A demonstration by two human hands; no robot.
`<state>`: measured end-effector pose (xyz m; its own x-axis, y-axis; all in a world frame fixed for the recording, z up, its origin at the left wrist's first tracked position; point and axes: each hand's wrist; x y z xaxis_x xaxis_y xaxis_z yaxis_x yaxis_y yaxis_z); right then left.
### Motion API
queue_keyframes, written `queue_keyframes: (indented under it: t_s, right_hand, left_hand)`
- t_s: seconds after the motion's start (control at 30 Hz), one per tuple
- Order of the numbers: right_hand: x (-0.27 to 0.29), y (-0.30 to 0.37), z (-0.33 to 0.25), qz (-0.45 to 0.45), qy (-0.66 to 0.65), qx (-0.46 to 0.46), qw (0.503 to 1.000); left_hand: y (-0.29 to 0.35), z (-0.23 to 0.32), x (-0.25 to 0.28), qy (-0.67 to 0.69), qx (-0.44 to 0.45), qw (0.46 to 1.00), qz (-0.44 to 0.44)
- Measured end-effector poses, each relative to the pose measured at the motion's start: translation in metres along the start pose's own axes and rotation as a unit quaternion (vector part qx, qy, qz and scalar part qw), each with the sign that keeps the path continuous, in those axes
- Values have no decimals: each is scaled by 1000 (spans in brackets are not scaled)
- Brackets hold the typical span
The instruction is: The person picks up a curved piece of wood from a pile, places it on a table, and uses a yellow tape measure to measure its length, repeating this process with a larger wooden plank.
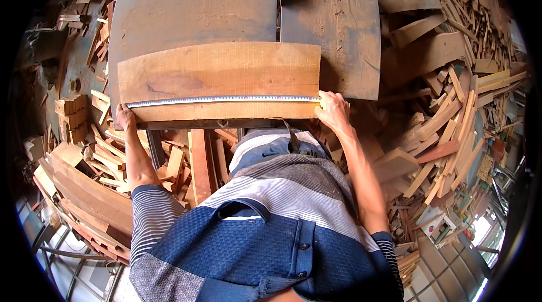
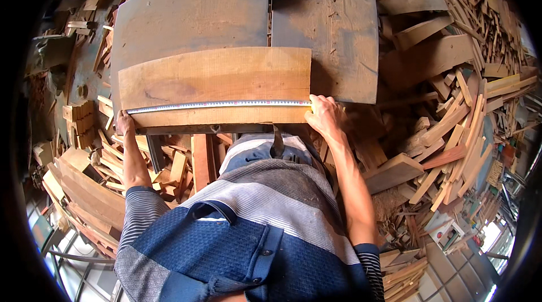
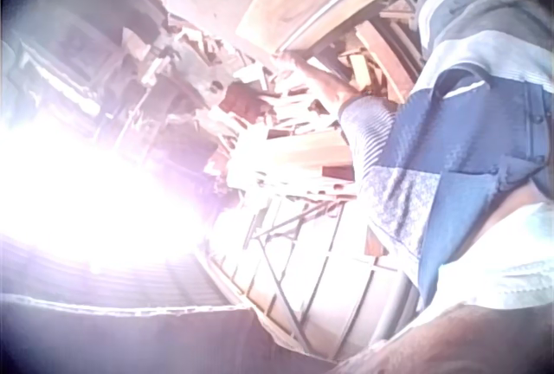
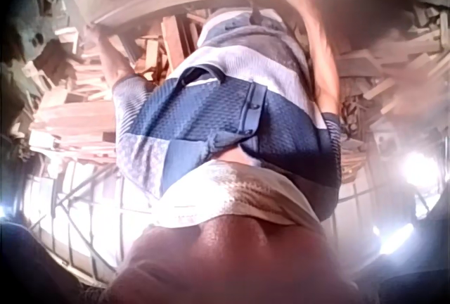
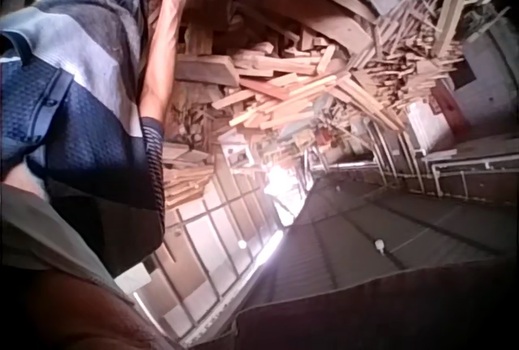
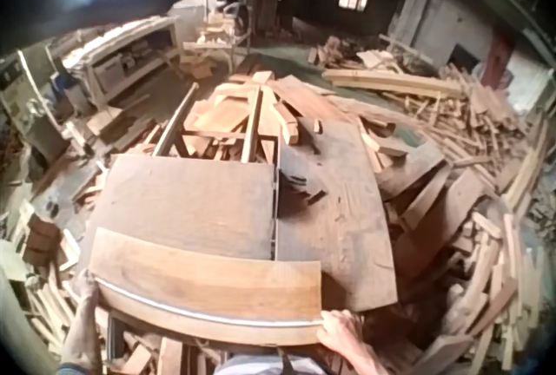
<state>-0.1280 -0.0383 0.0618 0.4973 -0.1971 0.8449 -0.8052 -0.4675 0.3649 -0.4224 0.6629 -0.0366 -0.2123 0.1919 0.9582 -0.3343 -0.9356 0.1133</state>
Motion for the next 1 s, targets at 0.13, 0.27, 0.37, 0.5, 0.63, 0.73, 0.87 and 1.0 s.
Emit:
queue_keyframes:
  t_s: [0.13, 0.27, 0.37, 0.5, 0.63, 0.73, 0.87, 1.0]
  right_hand:
    - [4, -1, -4, -13, 9, -7, 1000]
    - [5, 2, -3, -11, 11, -6, 1000]
    - [5, 2, -5, -10, 9, -2, 1000]
    - [5, 0, -7, -19, 15, -6, 1000]
    - [6, 2, -7, -23, 24, -17, 999]
    - [7, 0, -7, -20, 22, -13, 999]
    - [9, 0, -4, -25, 28, -13, 999]
    - [5, -4, -6, -11, 19, 13, 1000]
  left_hand:
    - [4, 7, 1, 6, -6, 1000, -7]
    - [7, 17, 2, 26, -16, 999, -17]
    - [2, 7, 3, 10, -16, 1000, -14]
    - [-7, -8, -1, 26, -16, 999, -17]
    - [-8, -7, -10, 33, -4, 999, -14]
    - [-11, -13, -10, 34, 5, 999, -12]
    - [-10, -3, -12, 13, -2, 999, -33]
    - [1, -11, -4, 20, 0, 1000, 1]
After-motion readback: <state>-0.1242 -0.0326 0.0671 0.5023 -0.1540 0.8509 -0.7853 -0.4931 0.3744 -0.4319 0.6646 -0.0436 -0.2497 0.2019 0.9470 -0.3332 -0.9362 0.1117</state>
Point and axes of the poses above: each hand's wrist, its own y-axis away from the middle knuckle, its own x-axis out of the back of the hand, z = x × y, and after that the axes turned 4 degrees about -z, right-handed
